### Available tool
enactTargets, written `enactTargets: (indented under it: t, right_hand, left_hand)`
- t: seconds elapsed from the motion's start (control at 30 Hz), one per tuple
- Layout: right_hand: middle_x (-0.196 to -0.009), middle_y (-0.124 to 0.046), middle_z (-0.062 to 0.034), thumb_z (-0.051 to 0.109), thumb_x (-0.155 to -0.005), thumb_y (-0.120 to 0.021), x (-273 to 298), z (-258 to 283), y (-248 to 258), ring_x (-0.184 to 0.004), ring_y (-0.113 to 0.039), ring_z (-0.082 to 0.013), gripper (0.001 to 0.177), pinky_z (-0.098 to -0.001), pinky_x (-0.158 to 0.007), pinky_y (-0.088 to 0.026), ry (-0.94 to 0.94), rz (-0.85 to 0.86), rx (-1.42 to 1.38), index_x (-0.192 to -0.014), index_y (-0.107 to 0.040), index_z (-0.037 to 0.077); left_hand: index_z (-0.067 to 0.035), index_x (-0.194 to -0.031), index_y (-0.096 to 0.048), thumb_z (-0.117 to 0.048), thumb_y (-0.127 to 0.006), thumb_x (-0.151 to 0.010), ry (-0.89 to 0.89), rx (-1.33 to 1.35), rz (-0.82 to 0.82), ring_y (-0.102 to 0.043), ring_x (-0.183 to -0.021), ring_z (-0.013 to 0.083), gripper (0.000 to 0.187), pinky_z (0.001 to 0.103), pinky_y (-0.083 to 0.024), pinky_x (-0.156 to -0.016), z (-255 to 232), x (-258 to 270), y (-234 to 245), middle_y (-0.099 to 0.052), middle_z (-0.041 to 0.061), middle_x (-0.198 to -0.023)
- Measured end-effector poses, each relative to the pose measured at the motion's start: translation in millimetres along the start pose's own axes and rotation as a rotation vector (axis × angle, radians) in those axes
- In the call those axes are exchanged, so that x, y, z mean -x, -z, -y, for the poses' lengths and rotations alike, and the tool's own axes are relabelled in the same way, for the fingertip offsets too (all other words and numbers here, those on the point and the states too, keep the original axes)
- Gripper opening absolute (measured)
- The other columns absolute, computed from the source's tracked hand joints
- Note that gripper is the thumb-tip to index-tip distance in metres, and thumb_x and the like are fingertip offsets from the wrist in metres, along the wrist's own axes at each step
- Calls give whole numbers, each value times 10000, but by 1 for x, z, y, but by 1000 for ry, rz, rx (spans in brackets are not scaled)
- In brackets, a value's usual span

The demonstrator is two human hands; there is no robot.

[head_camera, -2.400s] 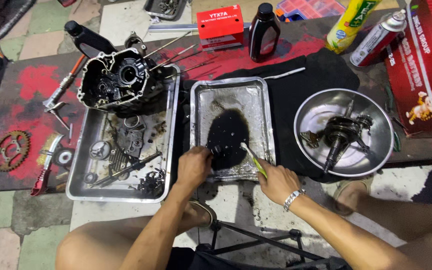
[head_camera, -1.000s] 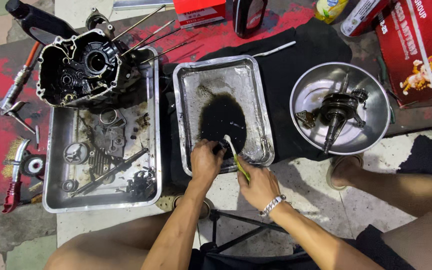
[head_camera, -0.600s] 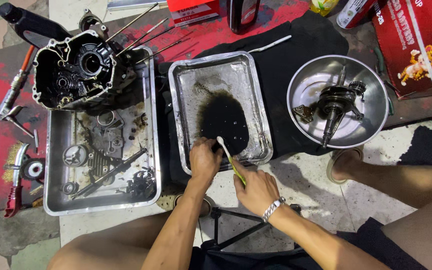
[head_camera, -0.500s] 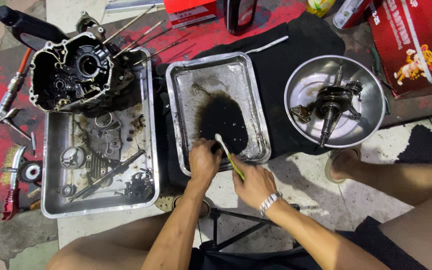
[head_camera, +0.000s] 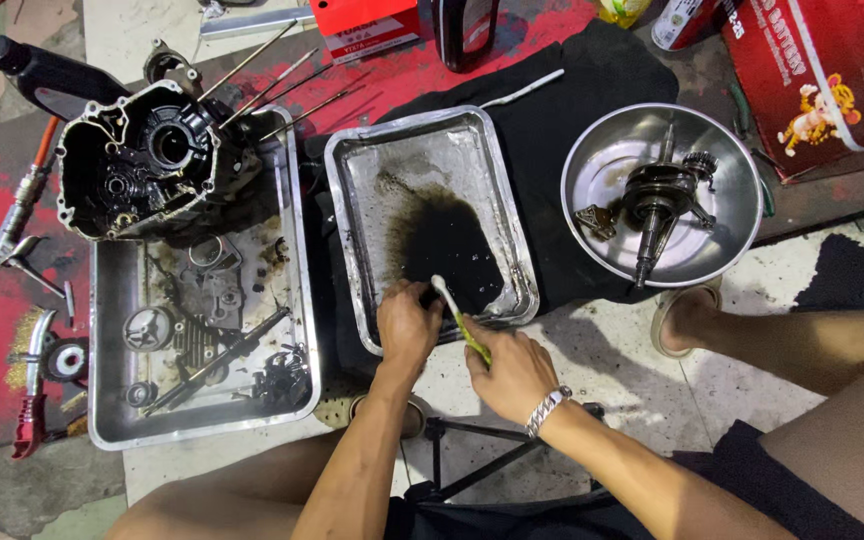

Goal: The person scrubs small engine components with a toothbrush in a tray of dark liquid, then places the cleaned parts into a second tray. The person repeats this process for several small metal parts.

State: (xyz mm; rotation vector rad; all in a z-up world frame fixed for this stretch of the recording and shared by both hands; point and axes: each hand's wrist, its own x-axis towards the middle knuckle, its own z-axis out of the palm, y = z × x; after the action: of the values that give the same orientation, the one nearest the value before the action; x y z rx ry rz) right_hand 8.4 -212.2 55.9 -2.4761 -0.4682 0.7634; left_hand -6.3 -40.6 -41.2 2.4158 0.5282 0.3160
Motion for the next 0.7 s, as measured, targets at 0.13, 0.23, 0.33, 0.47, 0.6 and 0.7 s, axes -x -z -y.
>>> enactTargets:
  t: [0.13,0.23,0.33,0.47,0.6,0.7]
  right_hand:
    - [-652,-702,-168,246,-902,-613,-16,-5,-6,-560,-675,-357,506,-471,-564,-548,-49,11,-52,-1405,-589,198]
    - [-643,-682,-197,234,-873,-659,-21,-9,-10,-537,-646,-317,479,-426,-556,-526,58,-121,-60,-1349,-663,175]
    - [-616,-678,-190,237,-879,-653,-5,-12,-4,-494,-611,-278,479,-412,-518,-495,26,-67,-80,-1356,-654,192]
    - [-621,-691,-151,255,-897,-639,-23,-16,-5,-471,-605,-252,470,-394,-503,-485,-53,-18,-172,-1365,-644,207]
    - [-618,-683,-171,249,-898,-647,-16,-24,-19,-472,-588,-235,479,-383,-499,-459,-9,-50,-195,-1374,-652,197]
    - [-704,-706,-133,268,-888,-653,-11,-31,-20,-465,-616,-208,477,-356,-495,-487,50,-100,-273,-1360,-651,195]
  left_hand:
    - [-24,-915,-775,-205,-808,-747,4,-20,9,-654,-918,391,249,490,-522,-829,0,2,0,-701,182,-921]
    - [-26,-912,-776,-229,-817,-756,6,1,-1,-657,-913,389,259,491,-520,-822,-1,2,3,-705,181,-925]
    - [-27,-916,-782,-235,-822,-751,24,-5,-1,-658,-908,389,268,488,-520,-817,-1,2,2,-704,185,-927]
    - [-19,-955,-778,-230,-818,-765,-2,29,-12,-664,-906,380,287,474,-528,-825,2,3,0,-705,178,-924]
    - [-37,-1022,-776,-233,-826,-759,81,28,39,-657,-919,369,332,464,-524,-819,1,9,6,-694,181,-962]
    - [-27,-1017,-775,-174,-811,-758,-19,-13,-3,-640,-1007,370,300,464,-506,-895,2,10,14,-706,166,-1030]
